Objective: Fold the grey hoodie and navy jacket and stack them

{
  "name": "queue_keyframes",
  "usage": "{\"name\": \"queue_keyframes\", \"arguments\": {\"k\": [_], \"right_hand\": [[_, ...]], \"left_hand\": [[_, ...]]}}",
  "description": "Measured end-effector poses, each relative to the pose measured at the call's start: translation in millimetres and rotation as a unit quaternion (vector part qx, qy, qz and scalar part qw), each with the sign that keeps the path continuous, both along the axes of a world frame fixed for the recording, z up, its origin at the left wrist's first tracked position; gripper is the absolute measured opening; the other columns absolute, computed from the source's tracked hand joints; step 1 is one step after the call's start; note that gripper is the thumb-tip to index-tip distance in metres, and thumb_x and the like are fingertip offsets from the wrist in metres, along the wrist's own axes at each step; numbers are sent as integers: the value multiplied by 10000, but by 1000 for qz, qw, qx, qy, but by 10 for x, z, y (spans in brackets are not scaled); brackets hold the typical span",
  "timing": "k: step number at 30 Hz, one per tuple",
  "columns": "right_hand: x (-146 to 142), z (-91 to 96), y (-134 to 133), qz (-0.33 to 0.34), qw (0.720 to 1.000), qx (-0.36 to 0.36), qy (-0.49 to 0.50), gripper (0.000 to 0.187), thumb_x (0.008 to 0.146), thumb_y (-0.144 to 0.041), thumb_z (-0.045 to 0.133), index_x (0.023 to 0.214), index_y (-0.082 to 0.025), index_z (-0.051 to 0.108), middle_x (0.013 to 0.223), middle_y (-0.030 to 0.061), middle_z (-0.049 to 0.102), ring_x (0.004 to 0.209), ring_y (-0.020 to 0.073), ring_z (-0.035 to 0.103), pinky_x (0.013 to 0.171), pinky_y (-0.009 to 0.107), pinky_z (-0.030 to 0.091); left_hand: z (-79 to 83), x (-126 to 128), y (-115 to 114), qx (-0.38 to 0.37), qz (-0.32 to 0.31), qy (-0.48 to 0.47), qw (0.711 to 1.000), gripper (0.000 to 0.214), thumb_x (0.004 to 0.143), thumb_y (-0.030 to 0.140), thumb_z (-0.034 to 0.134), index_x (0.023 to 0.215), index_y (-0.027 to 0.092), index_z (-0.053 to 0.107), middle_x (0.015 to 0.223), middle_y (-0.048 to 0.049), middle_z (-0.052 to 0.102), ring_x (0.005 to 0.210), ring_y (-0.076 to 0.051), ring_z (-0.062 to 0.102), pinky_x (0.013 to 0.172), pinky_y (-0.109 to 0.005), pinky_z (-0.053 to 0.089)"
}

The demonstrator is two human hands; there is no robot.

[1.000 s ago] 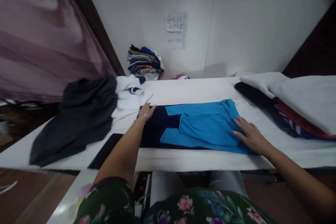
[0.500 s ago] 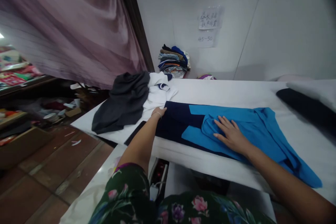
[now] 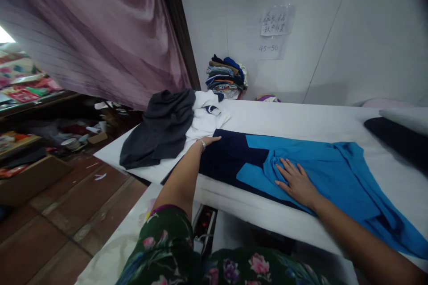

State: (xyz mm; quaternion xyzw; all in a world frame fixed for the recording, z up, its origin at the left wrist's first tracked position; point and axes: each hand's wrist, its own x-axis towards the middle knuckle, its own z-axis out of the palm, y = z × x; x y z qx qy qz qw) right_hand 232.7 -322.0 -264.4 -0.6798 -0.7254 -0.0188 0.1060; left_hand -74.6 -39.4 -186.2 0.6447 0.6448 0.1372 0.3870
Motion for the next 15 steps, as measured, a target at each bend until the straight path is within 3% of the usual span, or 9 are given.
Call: {"name": "queue_keyframes", "arguments": {"k": [8, 15], "right_hand": [[4, -44, 8, 4, 1000, 11, 12, 661, 907, -636, 299, 1476, -301, 307, 1544, 88, 277, 1424, 309, 205, 1126, 575, 179], [-47, 42, 13, -6, 1000, -1, 18, 660, 909, -632, 297, 1457, -270, 356, 1540, 103, 284, 1423, 296, 213, 1128, 552, 175]], "left_hand": [[230, 130, -55, 13, -57, 31, 998, 490, 537, 348, 855, 952, 124, 720, 919, -116, 746, 917, -282, 685, 794, -328, 546], [791, 426, -121, 86, -95, 101, 987, 589, 556, 326, 833, 1086, 125, 672, 1112, -116, 697, 1102, -304, 609, 886, -308, 495]]}}
